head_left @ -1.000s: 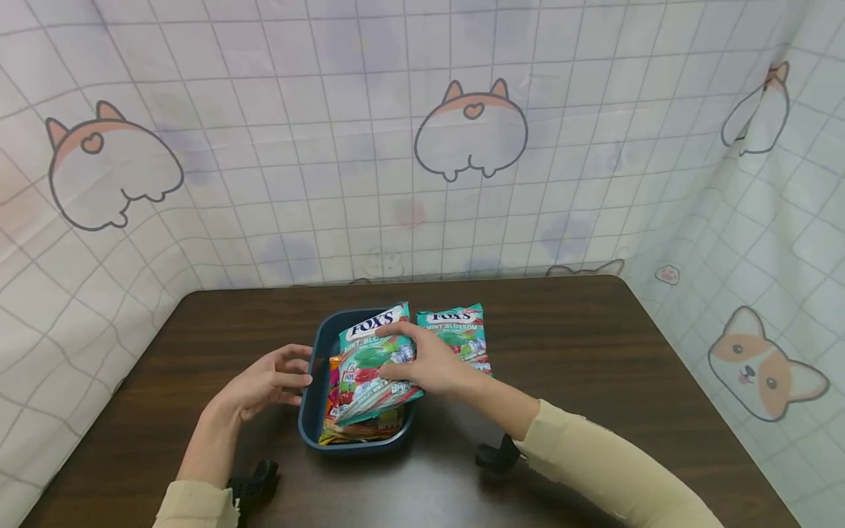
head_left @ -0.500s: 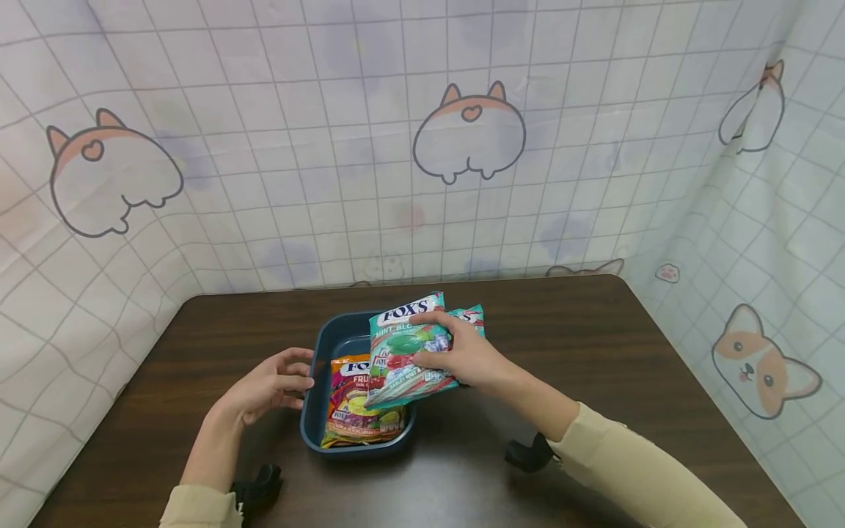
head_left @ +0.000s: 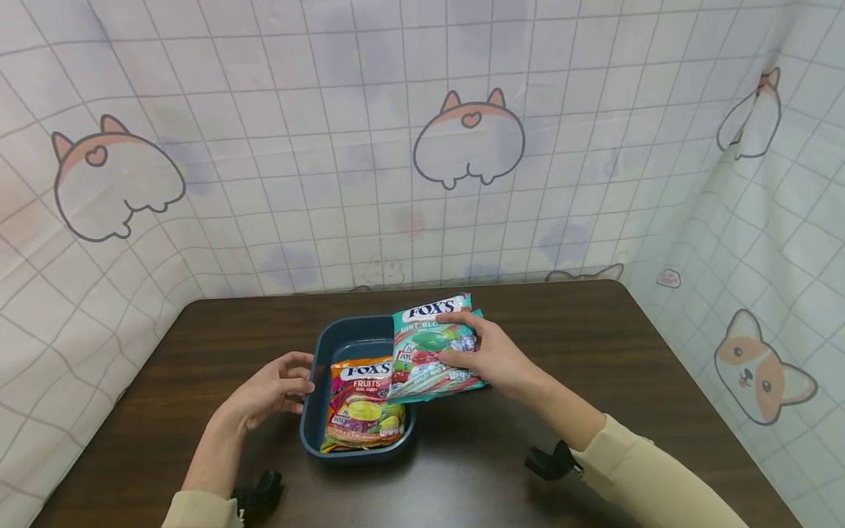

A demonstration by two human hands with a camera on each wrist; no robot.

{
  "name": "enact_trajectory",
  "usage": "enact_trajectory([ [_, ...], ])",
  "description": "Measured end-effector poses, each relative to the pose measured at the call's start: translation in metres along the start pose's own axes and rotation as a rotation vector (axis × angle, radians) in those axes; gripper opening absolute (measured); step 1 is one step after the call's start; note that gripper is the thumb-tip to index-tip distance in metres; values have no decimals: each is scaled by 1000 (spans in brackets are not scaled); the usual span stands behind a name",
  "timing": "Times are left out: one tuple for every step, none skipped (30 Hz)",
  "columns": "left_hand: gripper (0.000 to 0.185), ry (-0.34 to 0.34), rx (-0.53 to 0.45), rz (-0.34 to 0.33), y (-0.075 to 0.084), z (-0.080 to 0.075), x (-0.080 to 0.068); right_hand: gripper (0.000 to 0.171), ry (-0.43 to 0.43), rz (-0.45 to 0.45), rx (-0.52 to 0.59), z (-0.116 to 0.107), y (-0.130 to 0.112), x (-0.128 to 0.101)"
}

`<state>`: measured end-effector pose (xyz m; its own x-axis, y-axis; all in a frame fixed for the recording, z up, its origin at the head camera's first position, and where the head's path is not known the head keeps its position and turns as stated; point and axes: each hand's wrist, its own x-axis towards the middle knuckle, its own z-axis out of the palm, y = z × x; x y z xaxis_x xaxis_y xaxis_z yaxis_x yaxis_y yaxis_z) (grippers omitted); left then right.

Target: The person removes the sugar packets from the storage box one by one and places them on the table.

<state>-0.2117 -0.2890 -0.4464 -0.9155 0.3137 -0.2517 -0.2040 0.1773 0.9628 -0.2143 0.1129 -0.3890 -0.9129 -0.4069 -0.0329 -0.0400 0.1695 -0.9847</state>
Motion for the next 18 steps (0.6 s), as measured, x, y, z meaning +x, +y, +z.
enact_trajectory([
  [58, 5, 0, -1, 0, 0, 0, 59, 0, 3, 1, 0, 1, 0],
  [58, 9, 0, -3, 0, 1, 0, 59, -2, 5, 1, -1, 2, 0],
  [57, 12, 0, -5, 0, 1, -1, 59, -4, 6, 2, -1, 2, 0],
  [57, 17, 0, -6, 0, 2, -1, 59, -6, 7, 3, -1, 3, 0],
  [56, 21, 1, -8, 0, 2, -1, 59, -6, 7, 1, -2, 3, -1],
  [56, 24, 2, -9, 1, 2, -2, 60, -6, 7, 2, -2, 3, -1],
  [56, 26, 3, -11, 1, 2, -2, 59, -5, 7, 3, -3, 4, -1],
  [56, 28, 5, -11, 2, 2, -2, 59, -5, 6, 8, -4, 4, -1],
  [56, 29, 8, -11, 2, 2, -3, 59, -3, 6, 10, -5, 4, -1],
  [56, 31, 11, -13, 3, 2, -3, 59, -3, 5, 16, -6, 5, -1],
  [56, 29, 15, -14, 3, 1, -4, 59, -2, 4, 18, -7, 5, -1],
  [56, 28, 18, -14, 3, 1, -5, 59, -1, 4, 26, -8, 6, -1],
  [57, 26, 21, -14, 4, 1, -5, 59, 1, 3, 30, -10, 7, -1],
  [57, 23, 25, -13, 4, 0, -6, 60, 2, 1, 35, -11, 7, -1],
  [58, 20, 29, -12, 4, 0, -6, 60, 4, 0, 38, -13, 8, -1],
  [58, 17, 32, -11, 4, 0, -7, 60, 5, -1, 43, -14, 9, -1],
  [58, 15, 34, -9, 4, 0, -7, 60, 9, -2, 44, -16, 10, -1],
  [59, 12, 35, -7, 3, -1, -7, 61, 10, -4, 48, -17, 10, -2],
])
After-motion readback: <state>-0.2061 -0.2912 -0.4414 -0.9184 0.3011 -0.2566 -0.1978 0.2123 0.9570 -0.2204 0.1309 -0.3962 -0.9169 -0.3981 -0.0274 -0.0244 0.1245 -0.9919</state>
